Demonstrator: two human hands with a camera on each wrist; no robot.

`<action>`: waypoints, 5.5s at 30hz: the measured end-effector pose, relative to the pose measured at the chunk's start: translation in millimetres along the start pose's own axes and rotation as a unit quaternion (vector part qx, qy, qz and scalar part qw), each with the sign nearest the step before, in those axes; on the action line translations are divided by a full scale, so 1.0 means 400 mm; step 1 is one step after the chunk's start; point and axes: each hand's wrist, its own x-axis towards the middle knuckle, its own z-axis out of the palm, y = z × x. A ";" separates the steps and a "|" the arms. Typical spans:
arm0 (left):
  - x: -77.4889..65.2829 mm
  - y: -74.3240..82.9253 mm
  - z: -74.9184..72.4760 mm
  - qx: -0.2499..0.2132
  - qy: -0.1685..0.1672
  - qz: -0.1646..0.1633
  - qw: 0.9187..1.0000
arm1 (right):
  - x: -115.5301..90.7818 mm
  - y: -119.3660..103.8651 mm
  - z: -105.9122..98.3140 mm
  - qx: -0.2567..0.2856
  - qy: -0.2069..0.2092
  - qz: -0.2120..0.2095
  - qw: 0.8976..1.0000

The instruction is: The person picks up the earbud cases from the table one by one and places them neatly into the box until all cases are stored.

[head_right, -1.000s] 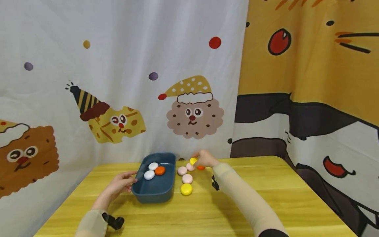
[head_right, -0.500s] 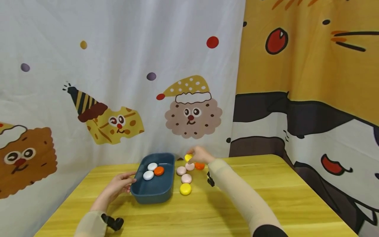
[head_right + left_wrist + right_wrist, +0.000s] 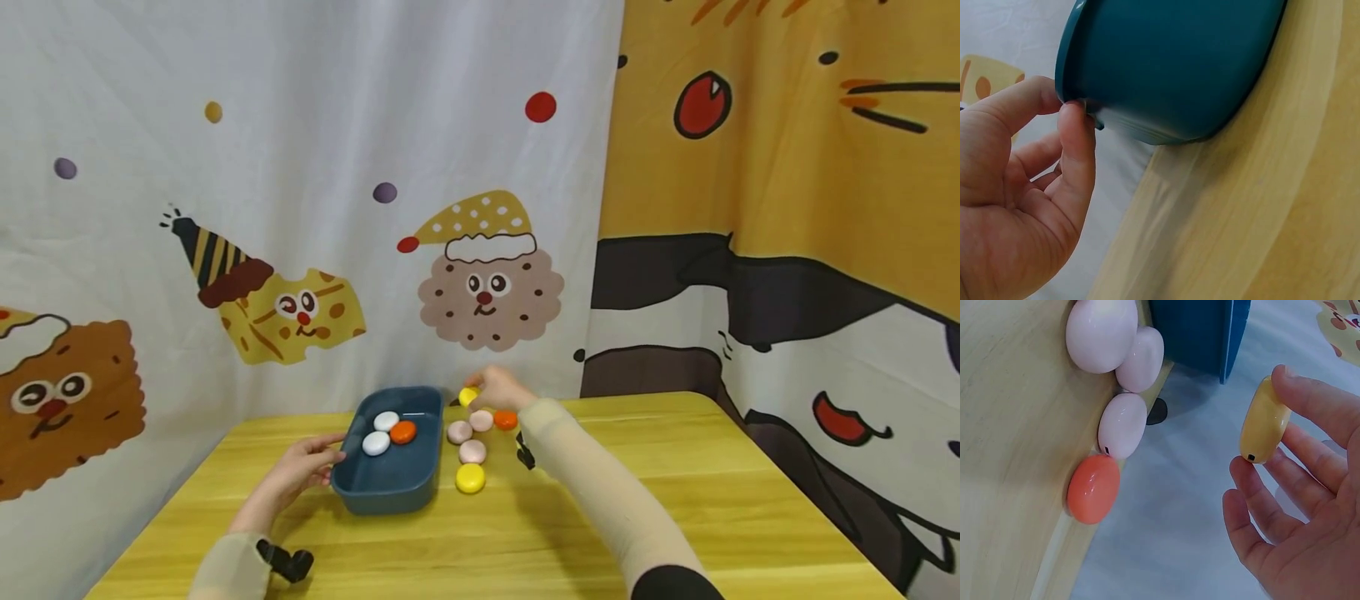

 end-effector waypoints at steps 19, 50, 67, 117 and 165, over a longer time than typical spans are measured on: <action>0.001 0.002 -0.002 -0.007 0.001 -0.004 1.000 | 0.020 -0.029 0.018 0.007 -0.014 -0.013 1.000; -0.003 0.001 -0.004 -0.014 -0.013 0.009 1.000 | 0.093 -0.090 0.058 -0.012 -0.029 -0.041 0.999; -0.004 -0.003 -0.001 -0.014 -0.015 0.012 1.000 | 0.137 -0.113 0.079 0.012 -0.044 -0.012 0.999; -0.003 -0.013 -0.001 -0.022 -0.022 0.009 0.999 | 0.174 -0.104 0.144 0.002 -0.033 0.026 0.999; 0.002 -0.002 -0.003 -0.012 -0.012 0.009 1.000 | 0.144 -0.055 0.059 0.026 -0.012 0.040 0.999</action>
